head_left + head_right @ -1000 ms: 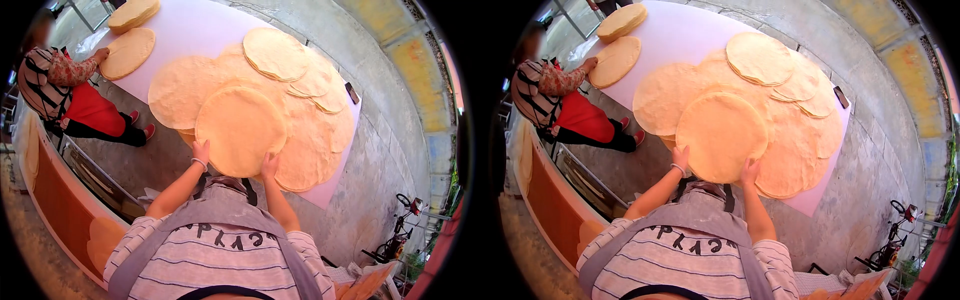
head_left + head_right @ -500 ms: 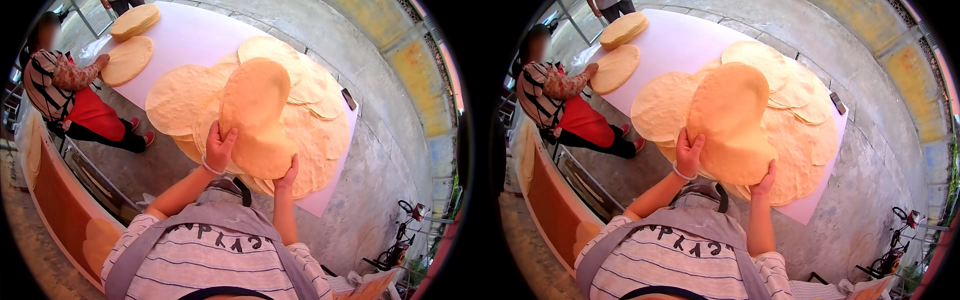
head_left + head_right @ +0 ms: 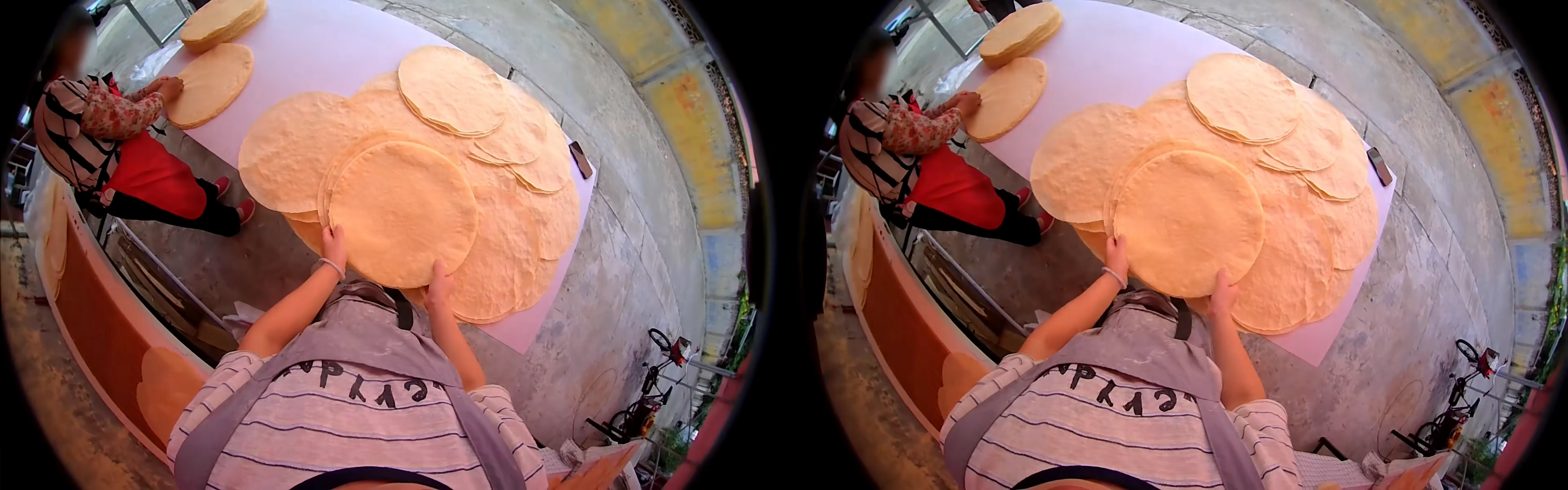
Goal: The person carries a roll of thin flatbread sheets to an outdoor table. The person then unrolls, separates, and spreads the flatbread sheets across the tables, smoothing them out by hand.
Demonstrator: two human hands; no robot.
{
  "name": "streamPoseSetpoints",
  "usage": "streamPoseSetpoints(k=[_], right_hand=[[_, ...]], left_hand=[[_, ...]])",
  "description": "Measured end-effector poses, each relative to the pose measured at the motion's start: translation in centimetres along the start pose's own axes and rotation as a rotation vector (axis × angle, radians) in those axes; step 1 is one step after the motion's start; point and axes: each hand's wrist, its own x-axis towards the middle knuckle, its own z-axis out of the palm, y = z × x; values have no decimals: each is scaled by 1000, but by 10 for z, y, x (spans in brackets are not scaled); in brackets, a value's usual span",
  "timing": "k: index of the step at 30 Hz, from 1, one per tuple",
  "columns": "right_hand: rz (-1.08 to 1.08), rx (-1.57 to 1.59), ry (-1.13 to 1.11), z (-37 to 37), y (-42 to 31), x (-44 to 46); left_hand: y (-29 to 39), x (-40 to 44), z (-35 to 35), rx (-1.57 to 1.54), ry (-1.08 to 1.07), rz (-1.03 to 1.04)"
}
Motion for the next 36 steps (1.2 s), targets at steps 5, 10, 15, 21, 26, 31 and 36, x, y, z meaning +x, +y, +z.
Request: streamPoseSetpoints(k=[5, 10, 15, 21, 26, 31, 36], right_hand=[[-268, -387, 19, 0, 1, 6], [-280, -335, 16, -5, 9, 9], [-270, -313, -15, -3, 1, 7], [-241, -320, -16, -1, -1, 6], [-245, -291, 55, 3, -5, 5], [-194, -335, 75, 0, 0, 4], [-226, -305, 69, -1, 6, 13]], left_hand=[[40, -9, 21, 224, -44, 127], [19, 1, 12, 280, 151, 370], [24, 6, 6, 244, 112, 219], [53, 8, 6, 169, 69, 21], [46, 30, 5, 536, 19, 172], [50, 29, 10, 591, 119, 194], [54, 34, 14, 551, 168, 180]])
